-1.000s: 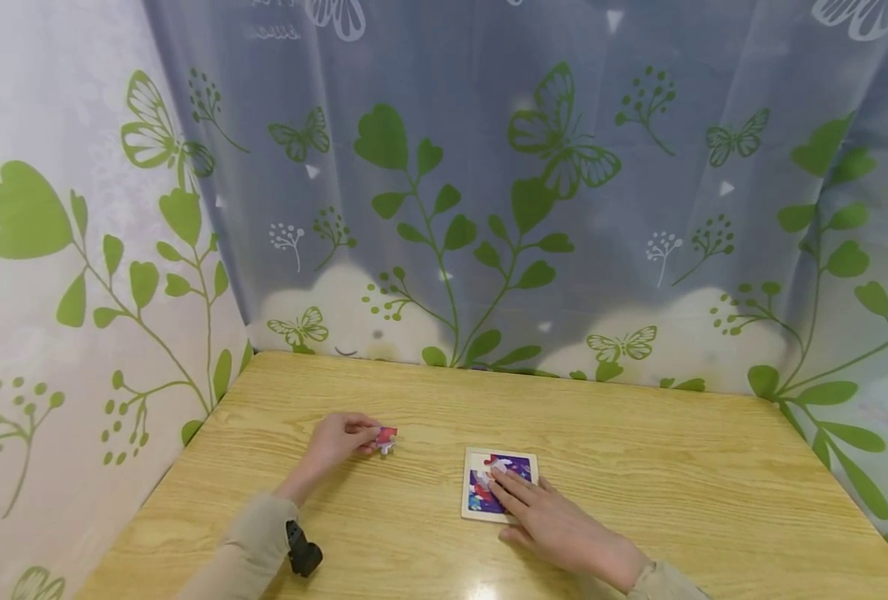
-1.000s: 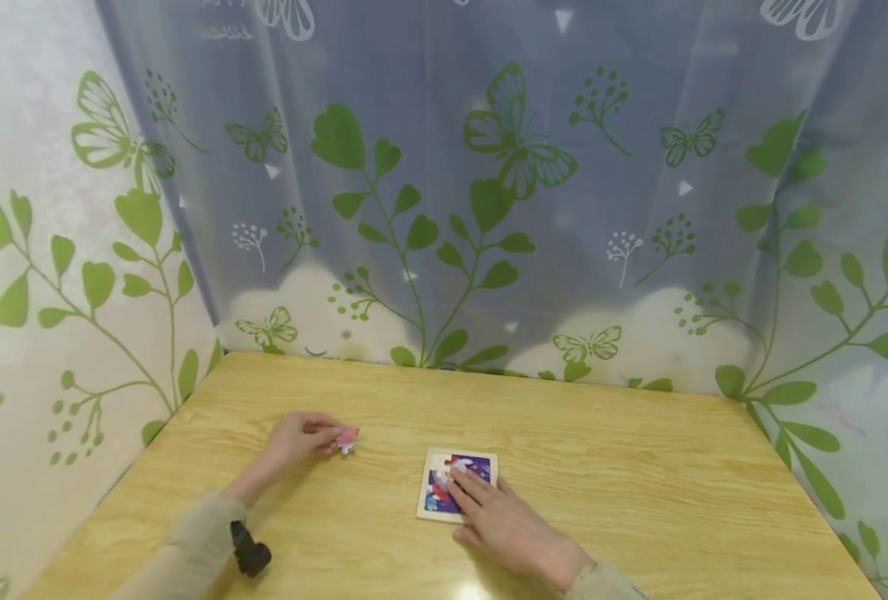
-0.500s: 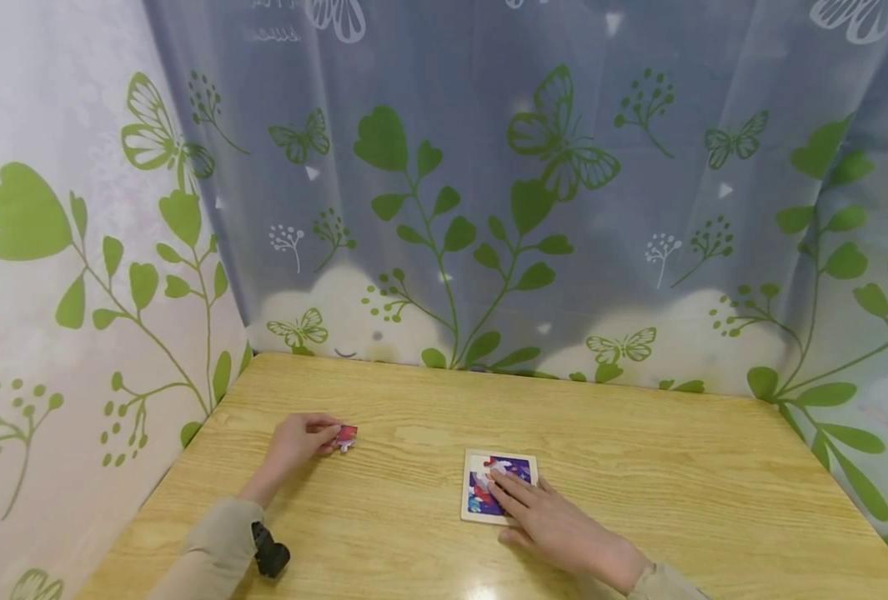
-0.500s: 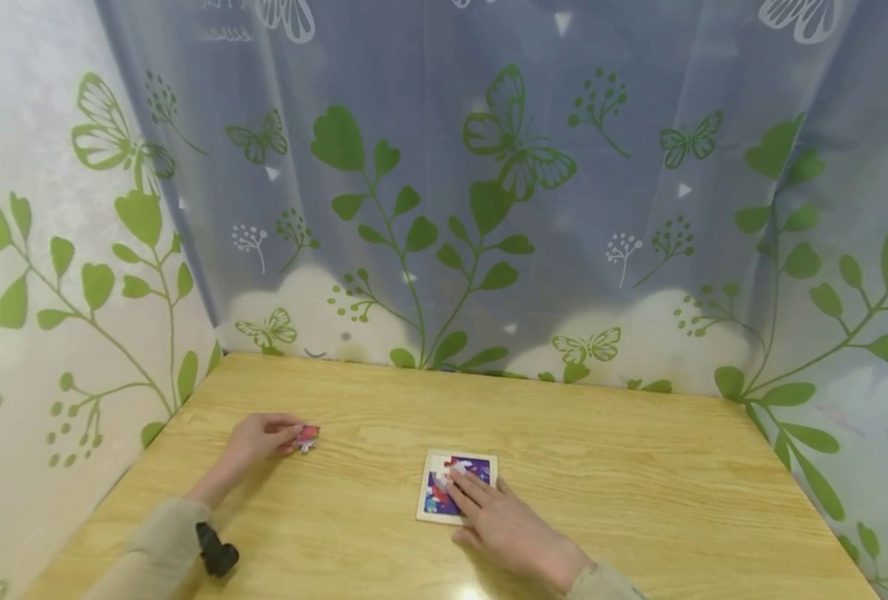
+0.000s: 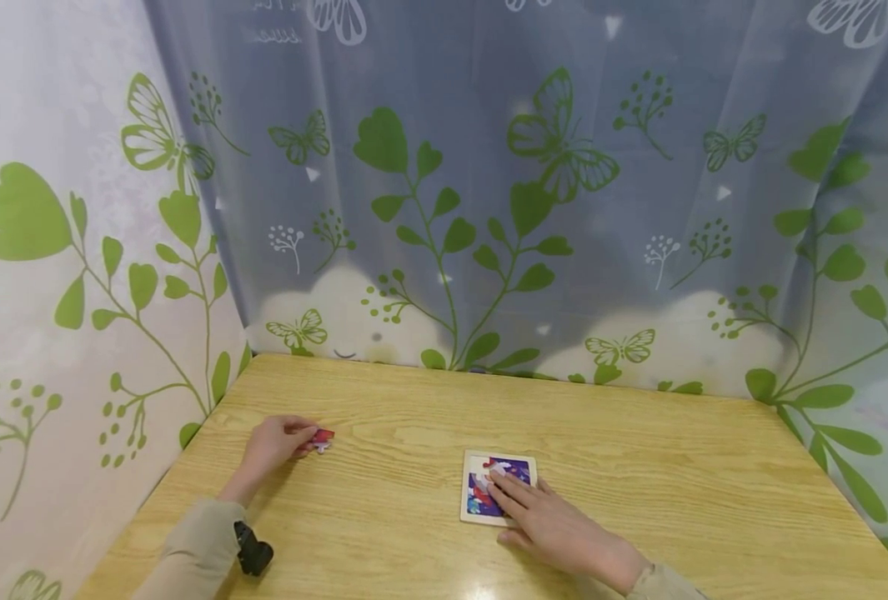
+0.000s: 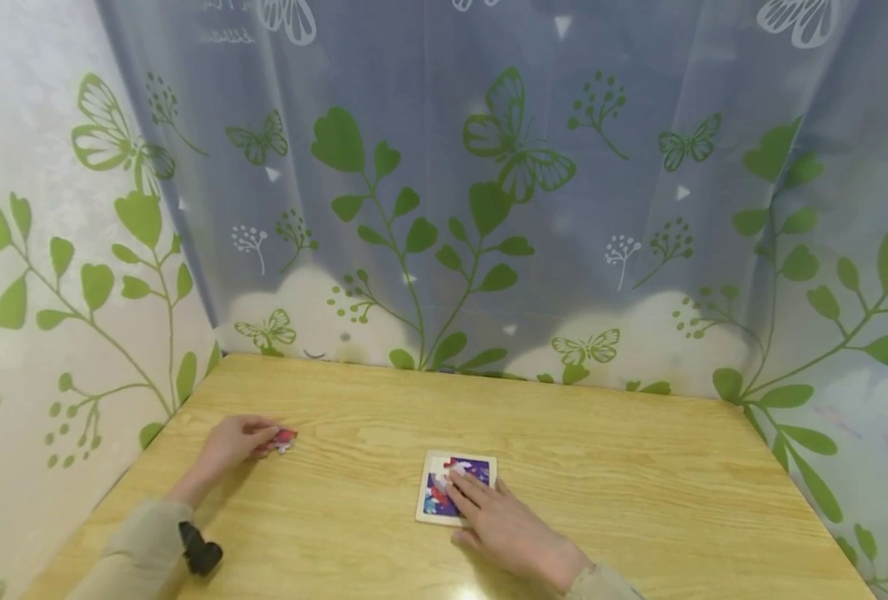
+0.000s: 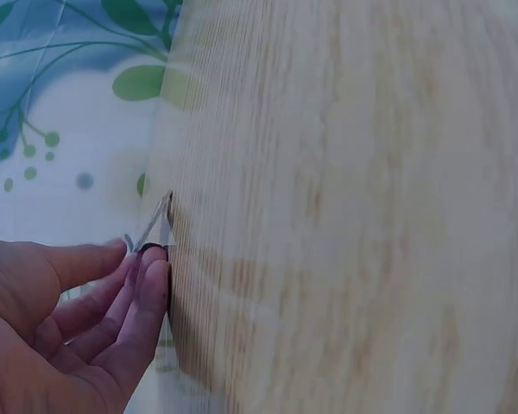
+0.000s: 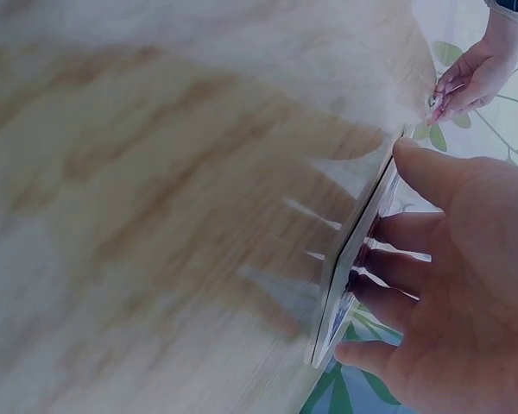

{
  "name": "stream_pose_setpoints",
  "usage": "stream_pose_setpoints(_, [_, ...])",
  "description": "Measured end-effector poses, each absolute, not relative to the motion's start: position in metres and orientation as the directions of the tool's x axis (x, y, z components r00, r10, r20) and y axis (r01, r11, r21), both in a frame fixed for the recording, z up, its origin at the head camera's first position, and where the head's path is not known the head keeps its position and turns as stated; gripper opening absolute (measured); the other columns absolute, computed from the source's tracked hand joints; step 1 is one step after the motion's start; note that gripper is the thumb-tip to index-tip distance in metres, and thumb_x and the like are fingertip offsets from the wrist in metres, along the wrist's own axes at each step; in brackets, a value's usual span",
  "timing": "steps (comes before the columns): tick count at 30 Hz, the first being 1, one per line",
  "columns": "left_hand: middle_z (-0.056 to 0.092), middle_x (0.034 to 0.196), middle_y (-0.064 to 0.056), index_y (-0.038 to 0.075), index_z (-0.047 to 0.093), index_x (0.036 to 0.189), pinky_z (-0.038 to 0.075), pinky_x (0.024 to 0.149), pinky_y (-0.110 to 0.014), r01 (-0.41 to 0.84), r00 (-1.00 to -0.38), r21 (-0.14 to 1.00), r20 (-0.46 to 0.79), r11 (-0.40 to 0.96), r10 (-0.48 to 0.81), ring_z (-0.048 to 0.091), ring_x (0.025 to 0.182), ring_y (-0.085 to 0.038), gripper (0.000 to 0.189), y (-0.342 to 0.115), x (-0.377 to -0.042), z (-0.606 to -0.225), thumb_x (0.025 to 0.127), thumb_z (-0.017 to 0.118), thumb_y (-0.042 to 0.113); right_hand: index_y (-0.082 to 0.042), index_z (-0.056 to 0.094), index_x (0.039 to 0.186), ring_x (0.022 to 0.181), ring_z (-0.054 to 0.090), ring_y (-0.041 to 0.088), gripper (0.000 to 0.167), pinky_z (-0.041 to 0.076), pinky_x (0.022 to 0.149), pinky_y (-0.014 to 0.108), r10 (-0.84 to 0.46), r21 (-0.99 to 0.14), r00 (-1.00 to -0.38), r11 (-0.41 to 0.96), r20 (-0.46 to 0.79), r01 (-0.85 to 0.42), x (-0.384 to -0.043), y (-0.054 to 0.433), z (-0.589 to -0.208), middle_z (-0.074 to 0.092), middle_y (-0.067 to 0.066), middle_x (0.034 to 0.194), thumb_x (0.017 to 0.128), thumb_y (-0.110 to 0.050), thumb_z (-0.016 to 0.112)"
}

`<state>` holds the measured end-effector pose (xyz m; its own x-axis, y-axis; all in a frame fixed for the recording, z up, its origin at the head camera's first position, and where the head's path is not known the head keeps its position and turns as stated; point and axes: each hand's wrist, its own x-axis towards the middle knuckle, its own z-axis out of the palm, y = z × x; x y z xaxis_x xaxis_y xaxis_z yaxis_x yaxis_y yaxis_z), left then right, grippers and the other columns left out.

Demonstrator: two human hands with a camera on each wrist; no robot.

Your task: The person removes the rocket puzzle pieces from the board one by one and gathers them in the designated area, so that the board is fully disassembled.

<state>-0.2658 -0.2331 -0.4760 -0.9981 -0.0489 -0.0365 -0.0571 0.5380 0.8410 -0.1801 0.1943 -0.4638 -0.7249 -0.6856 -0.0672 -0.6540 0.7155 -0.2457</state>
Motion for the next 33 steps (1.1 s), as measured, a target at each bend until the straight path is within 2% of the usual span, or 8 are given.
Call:
stream_pose_setpoints(8, [0.074, 0.091, -0.019, -0.011, 0.069, 0.111, 0.058, 0.06, -0.03, -0.055, -0.998, 0.832, -0.025, 0.553, -0.062, 0.069, 0.068, -0.017, 0.026, -0.234, -0.262, -0.473, 0.091, 0.075, 0.004, -0.006, 0.035, 0.157, 0.144, 0.038, 0.039, 0.062, 0.032, 0.112, 0.065, -0.691, -0.262, -0.72, 0.709, -0.067, -0.655, -0.18, 0.195, -0.464, 0.028, 0.015, 0.164, 0.107, -0.041, 0.047])
stream_pose_setpoints(16, [0.073, 0.087, -0.016, -0.007, 0.072, 0.104, 0.053, 0.057, -0.026, -0.028, -0.997, 0.762, 0.028, 0.647, -0.076, 0.066, 0.068, -0.016, 0.021, -0.235, -0.263, -0.472, 0.088, 0.077, 0.006, -0.006, 0.035, 0.157, 0.144, 0.038, 0.039, 0.062, 0.032, 0.111, 0.065, -0.691, -0.264, -0.72, 0.707, -0.061, -0.656, -0.181, 0.195, -0.464, 0.028, 0.015, 0.164, 0.107, -0.04, 0.048])
stream_pose_setpoints(24, [0.073, 0.084, -0.011, -0.004, 0.073, 0.103, 0.048, 0.062, -0.027, -0.013, -0.992, 0.707, 0.08, 0.707, -0.098, 0.066, 0.071, -0.017, 0.02, -0.236, -0.268, -0.473, 0.094, 0.071, 0.014, -0.008, 0.035, 0.157, 0.145, 0.036, 0.039, 0.063, 0.032, 0.111, 0.066, -0.694, -0.295, -0.718, 0.699, -0.059, -0.652, -0.183, 0.195, -0.464, 0.029, 0.014, 0.164, 0.106, -0.043, 0.048])
stream_pose_setpoints(28, [0.073, 0.087, -0.015, -0.006, 0.07, 0.11, 0.052, 0.062, -0.028, -0.009, -0.99, 0.738, 0.089, 0.675, -0.11, 0.069, 0.068, -0.017, 0.025, -0.23, -0.268, -0.469, 0.097, 0.066, 0.014, -0.007, 0.034, 0.158, 0.147, 0.034, 0.039, 0.065, 0.03, 0.112, 0.067, -0.69, -0.335, -0.722, 0.695, -0.059, -0.637, -0.184, 0.197, -0.465, 0.028, 0.014, 0.165, 0.106, -0.044, 0.048])
stream_pose_setpoints(33, [0.072, 0.096, -0.019, -0.007, 0.067, 0.117, 0.056, 0.061, -0.027, 0.005, -0.99, 0.797, 0.09, 0.604, -0.112, 0.071, 0.073, -0.021, 0.027, -0.216, -0.267, -0.464, 0.1, 0.063, 0.014, -0.007, 0.034, 0.158, 0.147, 0.033, 0.039, 0.065, 0.029, 0.112, 0.068, -0.69, -0.365, -0.722, 0.685, -0.05, -0.63, -0.185, 0.199, -0.465, 0.028, 0.015, 0.165, 0.106, -0.045, 0.048])
